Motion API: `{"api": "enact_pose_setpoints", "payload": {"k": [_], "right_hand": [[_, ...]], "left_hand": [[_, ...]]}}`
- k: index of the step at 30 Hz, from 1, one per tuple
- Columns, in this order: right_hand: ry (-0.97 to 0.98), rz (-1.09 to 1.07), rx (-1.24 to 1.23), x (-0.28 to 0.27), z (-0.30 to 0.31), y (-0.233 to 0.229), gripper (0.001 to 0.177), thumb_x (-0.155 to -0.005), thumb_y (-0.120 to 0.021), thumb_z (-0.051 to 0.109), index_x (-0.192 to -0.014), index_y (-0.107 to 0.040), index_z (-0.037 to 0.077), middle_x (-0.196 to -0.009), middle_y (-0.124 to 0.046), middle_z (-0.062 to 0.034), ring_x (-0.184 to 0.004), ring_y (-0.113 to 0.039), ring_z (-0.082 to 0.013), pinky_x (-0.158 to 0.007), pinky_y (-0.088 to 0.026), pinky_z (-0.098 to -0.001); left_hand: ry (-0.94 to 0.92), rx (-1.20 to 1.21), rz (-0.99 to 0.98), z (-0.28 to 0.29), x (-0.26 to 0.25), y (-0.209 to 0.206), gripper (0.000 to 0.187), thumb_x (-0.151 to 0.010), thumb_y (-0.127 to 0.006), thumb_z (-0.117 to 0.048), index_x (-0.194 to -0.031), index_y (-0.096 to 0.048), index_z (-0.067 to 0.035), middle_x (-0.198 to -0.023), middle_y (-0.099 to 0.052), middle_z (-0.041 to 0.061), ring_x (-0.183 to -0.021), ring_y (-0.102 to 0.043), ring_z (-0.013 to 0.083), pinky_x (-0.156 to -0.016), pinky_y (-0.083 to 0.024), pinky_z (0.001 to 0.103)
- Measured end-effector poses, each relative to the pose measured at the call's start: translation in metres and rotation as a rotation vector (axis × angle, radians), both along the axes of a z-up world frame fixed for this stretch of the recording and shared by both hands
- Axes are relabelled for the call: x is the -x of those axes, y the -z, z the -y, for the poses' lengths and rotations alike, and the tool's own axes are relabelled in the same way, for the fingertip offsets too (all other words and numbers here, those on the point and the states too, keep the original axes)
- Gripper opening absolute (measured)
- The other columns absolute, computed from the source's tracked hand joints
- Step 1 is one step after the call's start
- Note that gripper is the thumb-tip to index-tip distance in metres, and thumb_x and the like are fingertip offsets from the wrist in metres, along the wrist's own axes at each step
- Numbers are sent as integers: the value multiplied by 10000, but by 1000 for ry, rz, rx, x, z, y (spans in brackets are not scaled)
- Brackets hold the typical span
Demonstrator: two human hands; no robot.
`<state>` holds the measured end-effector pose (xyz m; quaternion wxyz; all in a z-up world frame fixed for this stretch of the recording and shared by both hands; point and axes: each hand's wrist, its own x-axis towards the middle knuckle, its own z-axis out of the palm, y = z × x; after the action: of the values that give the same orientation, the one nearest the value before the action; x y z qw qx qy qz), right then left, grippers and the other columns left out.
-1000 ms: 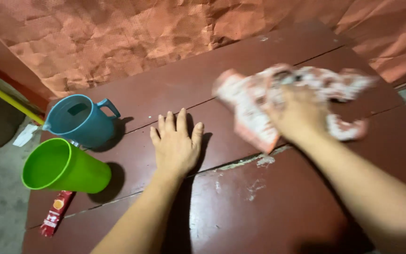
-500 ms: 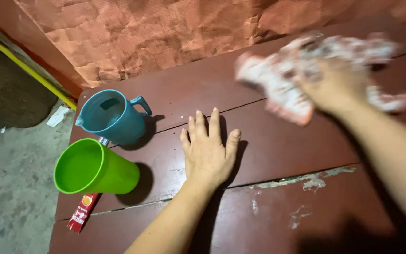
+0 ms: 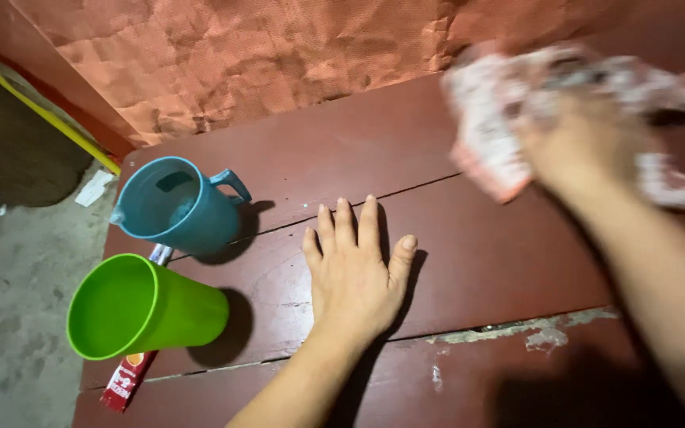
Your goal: Wiping a wooden table with a damp cloth.
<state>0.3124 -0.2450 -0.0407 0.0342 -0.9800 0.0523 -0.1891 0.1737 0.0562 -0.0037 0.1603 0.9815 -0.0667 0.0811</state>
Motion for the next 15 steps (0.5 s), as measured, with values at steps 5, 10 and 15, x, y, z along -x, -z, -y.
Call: {"api": "enact_pose_setpoints", "payload": {"k": [5, 10, 15], "right_hand": [[-282, -264, -64, 29, -155, -53, 669, -920, -632, 583, -1398, -588, 118, -1343, -611, -212, -1255, -548, -391, -1028, -387, -617], [-562, -41, -35, 14, -183, -41, 602, -898, -611, 586, -1382, -609, 228, -1336, -620, -189, -1268, -552, -374, -1064, -365, -624], [-241, -84, -61, -52, -84, -14, 721, -924, -612, 664, -1428, -613, 149, -1378, -605, -246, -1264, -540, -456, -1014, -389, -644]], "left_hand": [[-19, 7, -8, -1, -1, 6, 793, -996, -447, -608, -1519, -377, -15, -1535, -378, 312, -1473, -247, 498, -1167, -127, 634], [-65, 139, -25, -5, 1, 4, 789, -1012, -440, -598, -1524, -375, -2, -1540, -393, 316, -1492, -280, 465, -1233, -149, 579], [-13, 58, -42, -3, -1, 1, 762, -1001, -462, -577, -1532, -381, -37, -1560, -349, 312, -1482, -223, 475, -1180, -100, 603]]}}
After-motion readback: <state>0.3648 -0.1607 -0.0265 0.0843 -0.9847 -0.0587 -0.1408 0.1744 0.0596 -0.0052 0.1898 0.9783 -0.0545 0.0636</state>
